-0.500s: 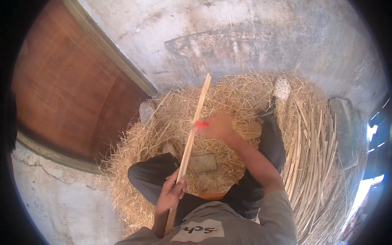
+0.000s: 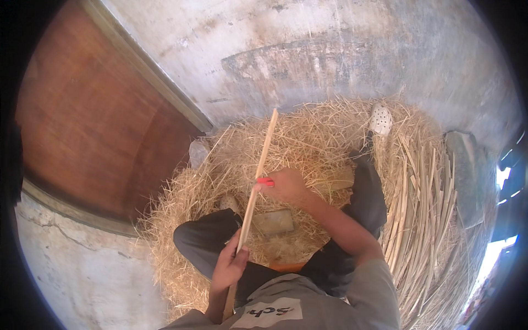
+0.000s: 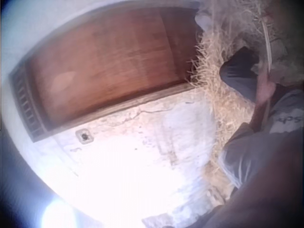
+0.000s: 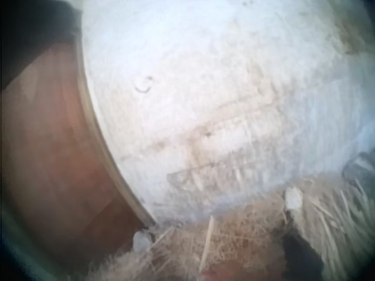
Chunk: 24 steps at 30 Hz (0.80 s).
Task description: The person sits on a bed of straw and uses a red utility knife to split a long bamboo pole into thin strips. They hold the pole vertically and carefully slice along its length, separating the material into multiple thin pieces.
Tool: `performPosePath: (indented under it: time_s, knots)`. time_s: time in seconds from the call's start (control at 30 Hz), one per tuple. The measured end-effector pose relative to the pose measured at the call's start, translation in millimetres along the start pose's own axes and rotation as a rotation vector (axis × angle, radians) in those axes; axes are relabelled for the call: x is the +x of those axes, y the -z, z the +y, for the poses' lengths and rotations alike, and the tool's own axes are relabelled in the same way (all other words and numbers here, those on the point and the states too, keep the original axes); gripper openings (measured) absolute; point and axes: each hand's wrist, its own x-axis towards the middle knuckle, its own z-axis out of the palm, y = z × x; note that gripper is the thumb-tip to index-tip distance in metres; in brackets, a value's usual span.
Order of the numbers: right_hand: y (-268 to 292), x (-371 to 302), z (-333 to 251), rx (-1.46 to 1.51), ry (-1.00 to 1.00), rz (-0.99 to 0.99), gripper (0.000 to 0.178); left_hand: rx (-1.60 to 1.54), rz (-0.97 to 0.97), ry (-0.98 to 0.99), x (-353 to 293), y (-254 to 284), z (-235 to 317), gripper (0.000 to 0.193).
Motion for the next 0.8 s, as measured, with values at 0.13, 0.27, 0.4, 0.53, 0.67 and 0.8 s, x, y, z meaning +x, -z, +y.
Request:
performPosePath:
  time_s: [0.13,0.27,0.4,0.53,0.67,0.8]
  knots:
    - [10,14,14,-0.199,0.065,-0.038,0.075,0.086,0.059,-0.132,0,-3,-2,0.049]
    - [4,13,31,-0.210,0.082,0.041,0.074,0.142,0.011,-0.016,1,-2,15,0.051]
    - [19,29,56,-0.214,-0.121,0.098,0.073,0.082,-0.015,-0.098,-4,-8,1,0.054]
    - [6,27,73,-0.233,-0.004,0.233,0.071,0.071,-0.097,-0.027,-5,-5,0,0.055]
    - [4,30,73,-0.250,0.020,0.201,0.068,0.061,-0.036,-0.167,-4,-11,-19,0.054]
    - [25,45,110,-0.289,-0.252,0.229,0.052,0.072,-0.100,-0.043,-19,-9,2,0.052]
